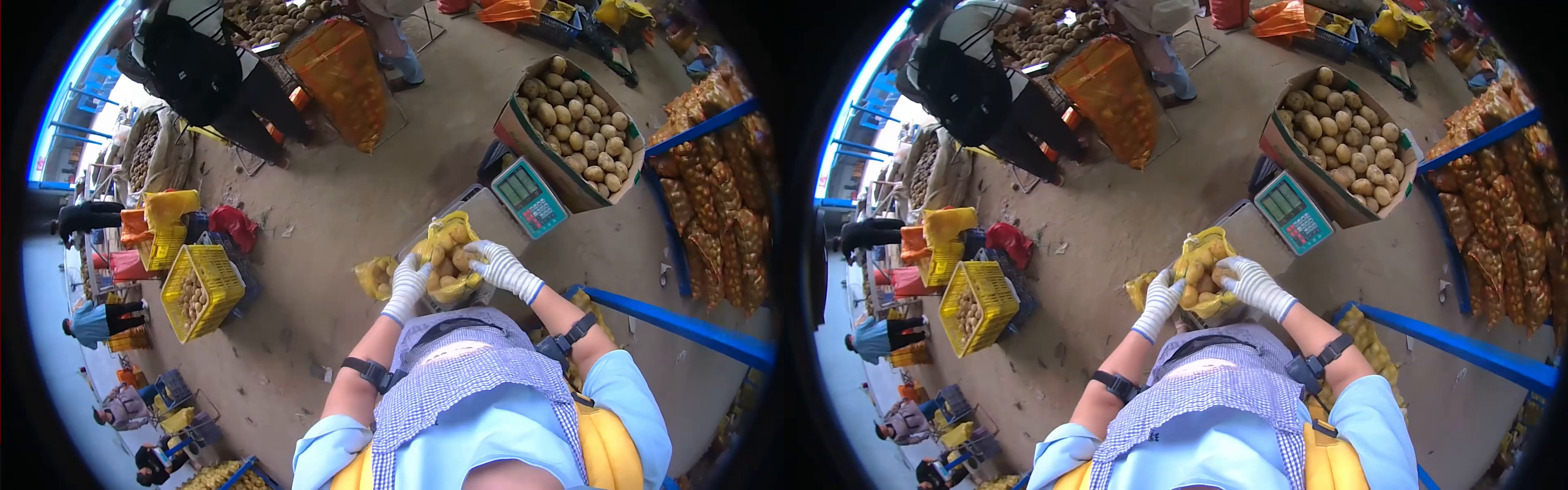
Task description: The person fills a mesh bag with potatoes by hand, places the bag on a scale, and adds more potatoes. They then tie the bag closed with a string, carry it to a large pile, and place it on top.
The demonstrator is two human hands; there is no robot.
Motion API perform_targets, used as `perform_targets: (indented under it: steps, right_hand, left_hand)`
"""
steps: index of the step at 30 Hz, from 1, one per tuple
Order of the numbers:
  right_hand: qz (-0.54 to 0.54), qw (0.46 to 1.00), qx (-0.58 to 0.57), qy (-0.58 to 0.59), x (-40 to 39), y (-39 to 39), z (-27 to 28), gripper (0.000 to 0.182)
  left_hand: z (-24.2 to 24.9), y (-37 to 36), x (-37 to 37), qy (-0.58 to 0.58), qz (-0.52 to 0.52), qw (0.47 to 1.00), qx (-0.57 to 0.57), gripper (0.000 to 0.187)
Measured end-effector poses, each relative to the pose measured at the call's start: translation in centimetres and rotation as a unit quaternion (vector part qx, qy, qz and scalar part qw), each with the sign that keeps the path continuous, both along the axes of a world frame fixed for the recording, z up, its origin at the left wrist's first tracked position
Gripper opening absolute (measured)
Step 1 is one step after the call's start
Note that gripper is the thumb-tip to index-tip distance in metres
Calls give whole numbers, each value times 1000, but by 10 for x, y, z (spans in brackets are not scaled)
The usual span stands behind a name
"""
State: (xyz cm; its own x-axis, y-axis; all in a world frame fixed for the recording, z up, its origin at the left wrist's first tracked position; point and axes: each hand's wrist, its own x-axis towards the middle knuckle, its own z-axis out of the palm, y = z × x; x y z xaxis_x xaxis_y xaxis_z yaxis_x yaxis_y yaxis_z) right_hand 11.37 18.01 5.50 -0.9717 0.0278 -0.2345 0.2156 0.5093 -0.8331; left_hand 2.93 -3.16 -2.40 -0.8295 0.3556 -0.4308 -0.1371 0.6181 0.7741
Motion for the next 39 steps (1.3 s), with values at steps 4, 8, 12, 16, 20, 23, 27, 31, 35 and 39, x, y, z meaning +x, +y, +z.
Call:
perform_targets:
  steps: [4,8,12,16,20,23,27,31,35,39]
  right_hand:
    - [-171,985,12,-7,47,17,26,29]
    - [-267,963,-39,-8,92,4,38,26]
    - [-232,959,-160,-5,105,-29,62,19]
    - [-121,989,-87,-13,101,-53,76,19]
    - [-86,994,-59,-24,97,-61,74,19]
    - [-61,997,-39,-36,94,-62,71,20]
    - [-27,998,-38,-49,87,-67,66,20]
    - [54,996,-18,-68,74,-79,51,21]
    - [130,981,141,-36,59,-87,57,23]
    - [130,957,260,2,54,-87,70,24]
  left_hand:
    - [10,-6,-11,110,34,990,-78,53]
    - [16,-26,-26,79,97,991,34,56]
    - [106,-22,-23,-124,-1,986,116,37]
    - [128,-23,0,-150,-282,946,51,27]
    - [115,-23,7,-13,-472,880,-45,27]
    - [115,-26,17,3,-469,882,-48,29]
    - [112,-29,23,43,-438,898,-33,30]
    - [99,-33,25,34,-492,867,-74,26]
    - [100,-29,34,89,-432,892,-97,20]
    - [78,-34,40,18,-304,952,-37,21]
